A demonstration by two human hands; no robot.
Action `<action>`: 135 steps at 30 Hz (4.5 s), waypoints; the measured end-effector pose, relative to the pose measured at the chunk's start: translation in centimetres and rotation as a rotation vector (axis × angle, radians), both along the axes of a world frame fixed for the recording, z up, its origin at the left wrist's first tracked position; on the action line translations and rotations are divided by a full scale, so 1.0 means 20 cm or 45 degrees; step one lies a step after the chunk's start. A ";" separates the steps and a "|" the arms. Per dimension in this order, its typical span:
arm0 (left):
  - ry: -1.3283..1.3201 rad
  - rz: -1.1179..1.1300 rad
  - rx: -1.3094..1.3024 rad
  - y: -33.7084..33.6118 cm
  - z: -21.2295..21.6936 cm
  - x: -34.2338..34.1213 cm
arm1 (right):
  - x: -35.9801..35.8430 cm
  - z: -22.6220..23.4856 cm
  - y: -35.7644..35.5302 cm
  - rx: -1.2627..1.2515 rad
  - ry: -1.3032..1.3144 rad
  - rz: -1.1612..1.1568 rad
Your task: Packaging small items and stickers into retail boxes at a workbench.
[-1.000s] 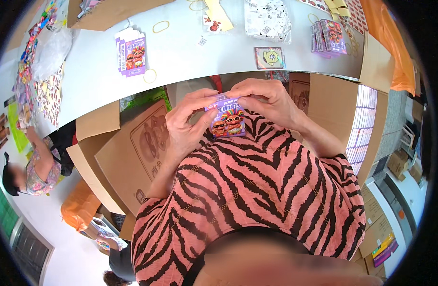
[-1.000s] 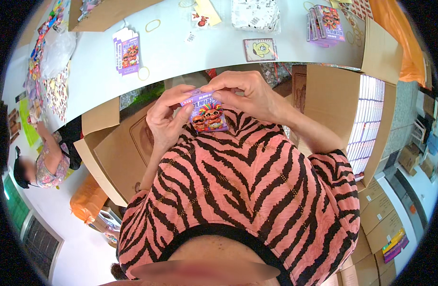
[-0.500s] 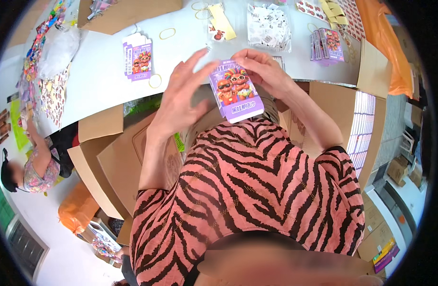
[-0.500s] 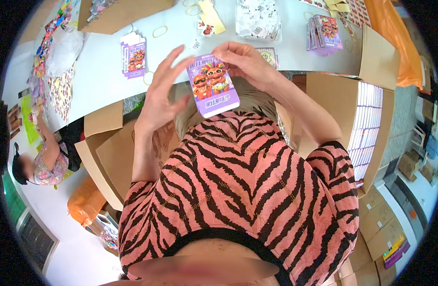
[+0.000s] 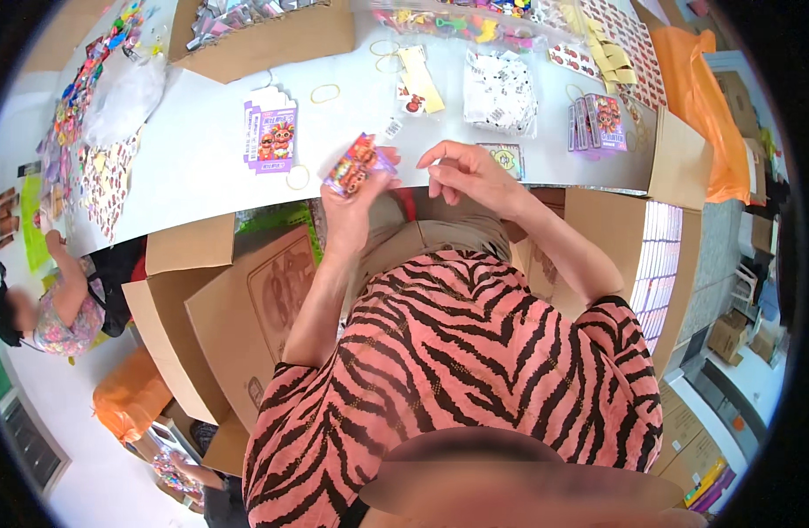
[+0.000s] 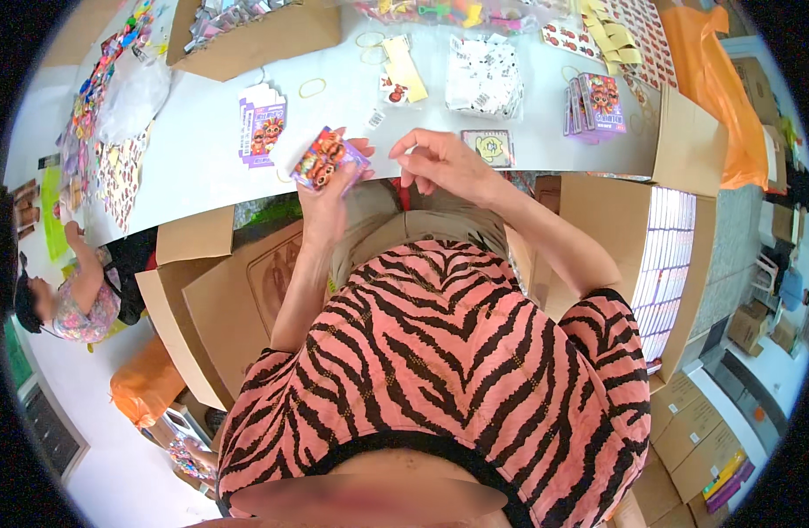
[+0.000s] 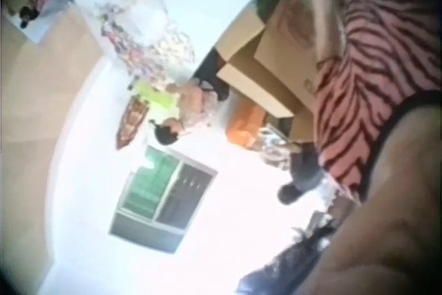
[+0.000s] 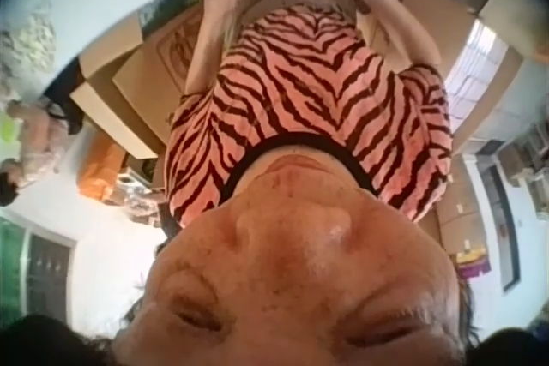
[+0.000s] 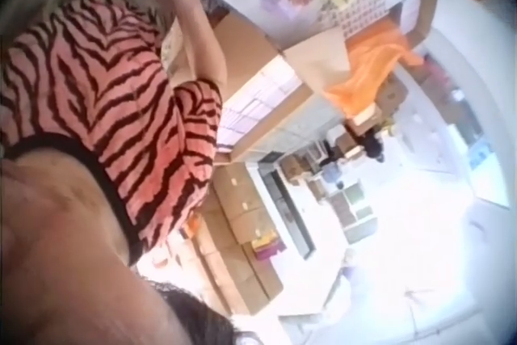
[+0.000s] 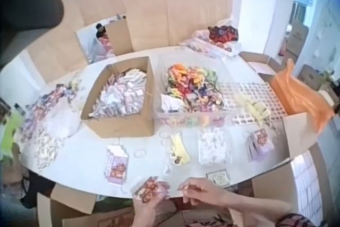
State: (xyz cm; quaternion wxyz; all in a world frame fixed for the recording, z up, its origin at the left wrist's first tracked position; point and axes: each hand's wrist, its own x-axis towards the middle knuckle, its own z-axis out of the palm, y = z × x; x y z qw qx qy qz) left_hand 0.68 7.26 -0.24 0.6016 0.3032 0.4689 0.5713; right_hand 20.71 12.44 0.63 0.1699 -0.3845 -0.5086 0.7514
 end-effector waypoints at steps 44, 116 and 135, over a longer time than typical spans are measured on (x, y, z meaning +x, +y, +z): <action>0.548 0.266 0.346 0.24 -0.32 -0.05 | -1.15 0.29 1.35 1.617 -0.655 0.221; 0.156 0.070 0.065 -0.03 0.06 -0.07 | -0.12 -0.16 0.69 1.509 -1.467 0.308; 0.217 -0.047 0.075 -0.04 0.03 -0.05 | -0.12 -0.23 0.79 1.432 -1.389 0.121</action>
